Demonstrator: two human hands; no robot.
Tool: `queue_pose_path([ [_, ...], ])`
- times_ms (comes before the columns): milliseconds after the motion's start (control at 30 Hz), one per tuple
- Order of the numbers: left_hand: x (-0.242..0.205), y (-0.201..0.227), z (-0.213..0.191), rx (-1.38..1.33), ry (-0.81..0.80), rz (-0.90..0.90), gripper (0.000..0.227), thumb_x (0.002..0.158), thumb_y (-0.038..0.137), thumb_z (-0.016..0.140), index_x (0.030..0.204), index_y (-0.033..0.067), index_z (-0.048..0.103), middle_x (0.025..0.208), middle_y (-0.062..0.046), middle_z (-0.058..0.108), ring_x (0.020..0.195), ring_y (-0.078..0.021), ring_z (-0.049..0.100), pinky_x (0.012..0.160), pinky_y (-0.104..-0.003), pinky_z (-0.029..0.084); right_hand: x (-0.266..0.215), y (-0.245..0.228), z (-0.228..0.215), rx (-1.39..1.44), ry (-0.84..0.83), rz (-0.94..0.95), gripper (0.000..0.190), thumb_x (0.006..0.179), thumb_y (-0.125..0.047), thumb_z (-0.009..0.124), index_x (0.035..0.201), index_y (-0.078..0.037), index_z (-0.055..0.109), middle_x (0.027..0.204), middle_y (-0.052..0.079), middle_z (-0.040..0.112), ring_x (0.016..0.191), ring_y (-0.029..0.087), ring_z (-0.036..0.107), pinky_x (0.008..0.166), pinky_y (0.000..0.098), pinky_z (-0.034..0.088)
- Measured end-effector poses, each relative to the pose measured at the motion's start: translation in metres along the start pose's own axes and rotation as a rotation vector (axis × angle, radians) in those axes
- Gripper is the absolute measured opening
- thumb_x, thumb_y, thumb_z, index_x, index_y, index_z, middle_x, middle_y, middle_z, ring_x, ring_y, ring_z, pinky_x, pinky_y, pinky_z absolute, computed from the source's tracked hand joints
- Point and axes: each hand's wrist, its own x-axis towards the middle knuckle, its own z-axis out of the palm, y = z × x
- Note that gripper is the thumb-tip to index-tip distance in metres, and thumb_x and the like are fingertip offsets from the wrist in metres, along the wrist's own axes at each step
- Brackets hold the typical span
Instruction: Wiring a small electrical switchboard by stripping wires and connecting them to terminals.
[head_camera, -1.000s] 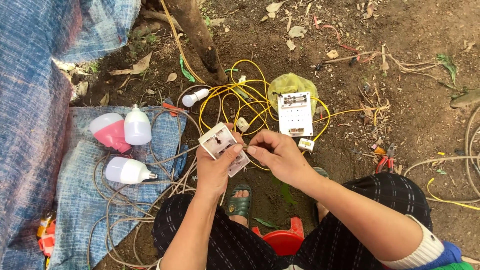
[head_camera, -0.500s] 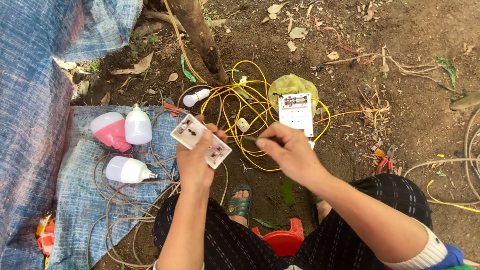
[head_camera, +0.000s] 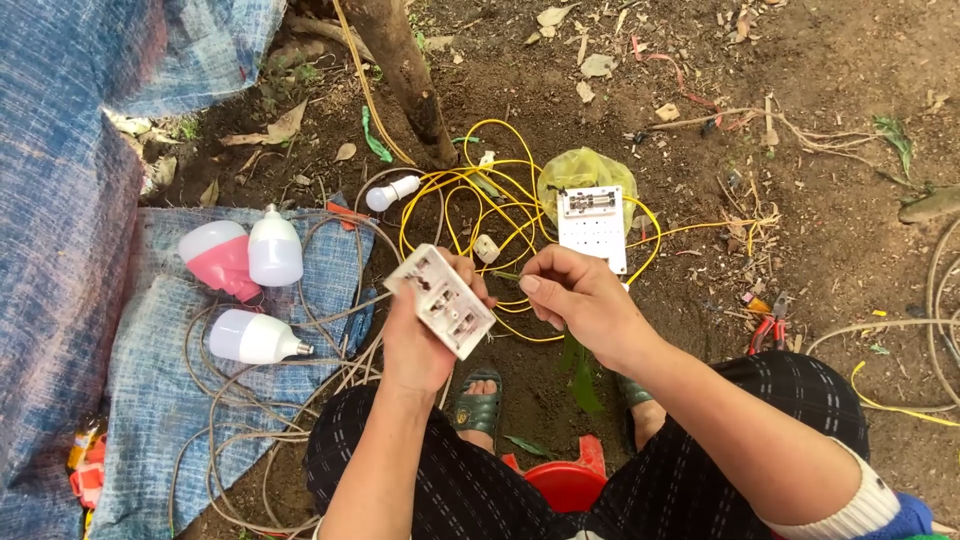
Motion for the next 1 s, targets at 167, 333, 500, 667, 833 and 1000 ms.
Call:
queue_pose_path([
  [167,-0.004,0.039,0.050,0.473,0.393,-0.120,0.075,0.098,0.060,0.004,0.150,0.0174,0.038,0.094,-0.020,0.064,0.067,-0.0293,0.071,0.057,-0.042,0.066,-0.001,0.001,0.000,0.071,-0.018,0.043,0.013,0.099,-0.010,0.063,0.098,0.002,0.068,0.065,0.008,0.057,0.060,0.012,0.054,0.047,0.0208,0.043],
  [333,-0.004,0.035,0.054,0.854,0.227,0.025,0.053,0.107,0.034,0.031,0.156,0.0155,0.023,0.137,-0.028,0.031,0.119,-0.0426,0.037,0.093,-0.056,0.037,-0.002,-0.006,0.003,0.094,-0.033,0.044,0.012,0.100,-0.011,0.062,0.097,0.000,0.067,0.063,0.007,0.053,0.054,0.012,0.049,0.046,0.0222,0.040],
  [500,-0.002,0.019,0.023,0.765,0.027,0.017,0.034,0.107,0.025,0.037,0.122,0.0121,0.064,0.152,-0.026,0.035,0.105,-0.0342,0.068,0.077,-0.048,0.066,-0.002,-0.004,0.005,0.107,-0.059,0.032,0.012,0.100,-0.010,0.061,0.095,0.000,0.066,0.061,0.006,0.052,0.051,0.011,0.048,0.047,0.0226,0.038],
  [667,-0.009,0.028,0.042,0.979,-0.079,0.105,0.039,0.100,0.046,0.055,0.118,0.0128,0.065,0.159,-0.028,0.023,0.144,-0.0621,0.023,0.113,-0.072,0.021,-0.002,-0.005,0.007,0.046,-0.067,0.031,0.014,0.099,-0.011,0.063,0.098,0.002,0.068,0.061,0.007,0.054,0.053,0.012,0.048,0.048,0.0228,0.040],
  [833,-0.008,0.024,0.042,1.044,-0.066,0.136,0.026,0.102,0.035,0.057,0.107,0.0115,0.068,0.159,-0.024,0.027,0.145,-0.0580,0.025,0.115,-0.066,0.023,0.000,0.003,0.008,0.018,-0.062,0.040,0.013,0.099,-0.010,0.064,0.098,0.003,0.068,0.061,0.008,0.055,0.054,0.012,0.051,0.048,0.0218,0.042],
  [1000,-0.006,0.022,0.035,1.090,-0.057,0.176,0.022,0.102,0.025,0.057,0.094,0.0077,0.067,0.154,-0.021,0.036,0.139,-0.0494,0.040,0.110,-0.056,0.035,0.001,0.005,0.009,-0.022,-0.055,0.018,0.013,0.099,-0.010,0.064,0.098,0.003,0.068,0.058,0.007,0.054,0.052,0.011,0.048,0.047,0.0205,0.040],
])
